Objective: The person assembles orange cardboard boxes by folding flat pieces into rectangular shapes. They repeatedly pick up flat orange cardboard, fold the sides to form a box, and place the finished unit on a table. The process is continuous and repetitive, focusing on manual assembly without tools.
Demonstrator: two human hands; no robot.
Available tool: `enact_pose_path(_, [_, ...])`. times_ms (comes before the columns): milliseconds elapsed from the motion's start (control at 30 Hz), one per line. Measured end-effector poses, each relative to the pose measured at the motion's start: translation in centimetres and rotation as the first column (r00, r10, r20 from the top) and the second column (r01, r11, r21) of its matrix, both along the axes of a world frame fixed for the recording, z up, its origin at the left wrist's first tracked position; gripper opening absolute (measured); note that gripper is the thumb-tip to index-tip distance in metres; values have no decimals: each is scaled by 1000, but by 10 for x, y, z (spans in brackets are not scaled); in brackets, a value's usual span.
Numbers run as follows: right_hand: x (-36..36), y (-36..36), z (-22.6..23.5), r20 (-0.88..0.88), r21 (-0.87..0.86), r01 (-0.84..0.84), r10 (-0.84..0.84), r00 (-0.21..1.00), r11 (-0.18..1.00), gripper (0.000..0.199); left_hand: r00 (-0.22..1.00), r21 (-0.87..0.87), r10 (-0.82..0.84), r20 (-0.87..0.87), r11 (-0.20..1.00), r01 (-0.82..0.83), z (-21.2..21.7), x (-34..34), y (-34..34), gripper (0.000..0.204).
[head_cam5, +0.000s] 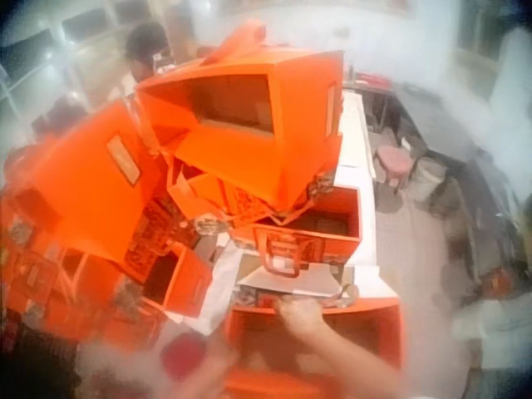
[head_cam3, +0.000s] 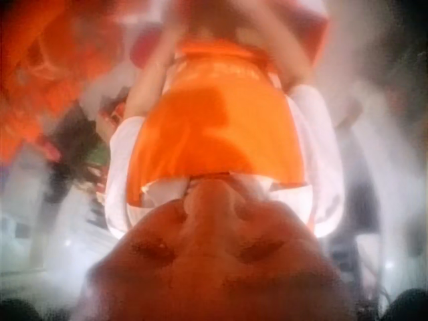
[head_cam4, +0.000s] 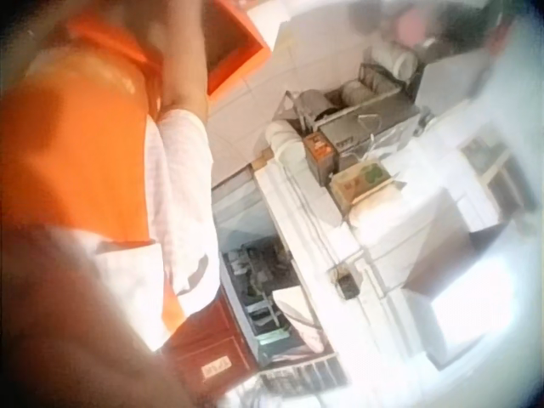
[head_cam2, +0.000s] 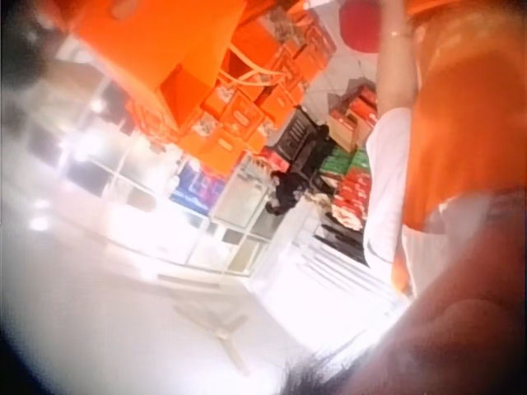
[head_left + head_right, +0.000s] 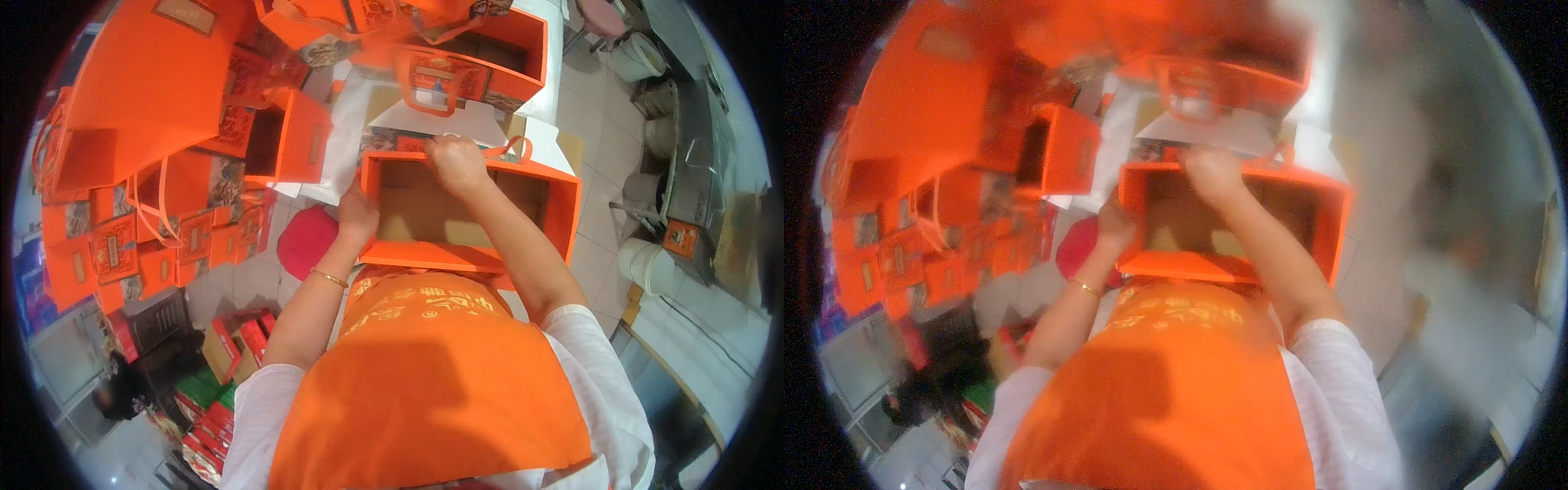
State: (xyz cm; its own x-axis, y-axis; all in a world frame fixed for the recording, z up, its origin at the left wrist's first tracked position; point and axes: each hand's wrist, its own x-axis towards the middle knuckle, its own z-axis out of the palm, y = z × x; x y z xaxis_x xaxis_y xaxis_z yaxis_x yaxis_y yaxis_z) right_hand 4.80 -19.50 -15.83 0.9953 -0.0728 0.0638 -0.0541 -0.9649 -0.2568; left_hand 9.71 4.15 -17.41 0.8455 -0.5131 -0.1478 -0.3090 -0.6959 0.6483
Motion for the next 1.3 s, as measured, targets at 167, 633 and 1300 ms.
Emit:
enact_pose_path(167, [-16,14,11,0,82,-66,66,998,994,9,989,118,100,-106,989,-87,24,4,-14,49])
enact_pose_path(633, [-9,13,22,252,164,-196,151,956,967,32,997,-333,-75,32,939,82,26,15,-20,57])
enact_pose_path(1300, [2,117,-68,-389,921,389,88,917,25,62,976,-126,40,-215,990,-68,28,-38,17,52])
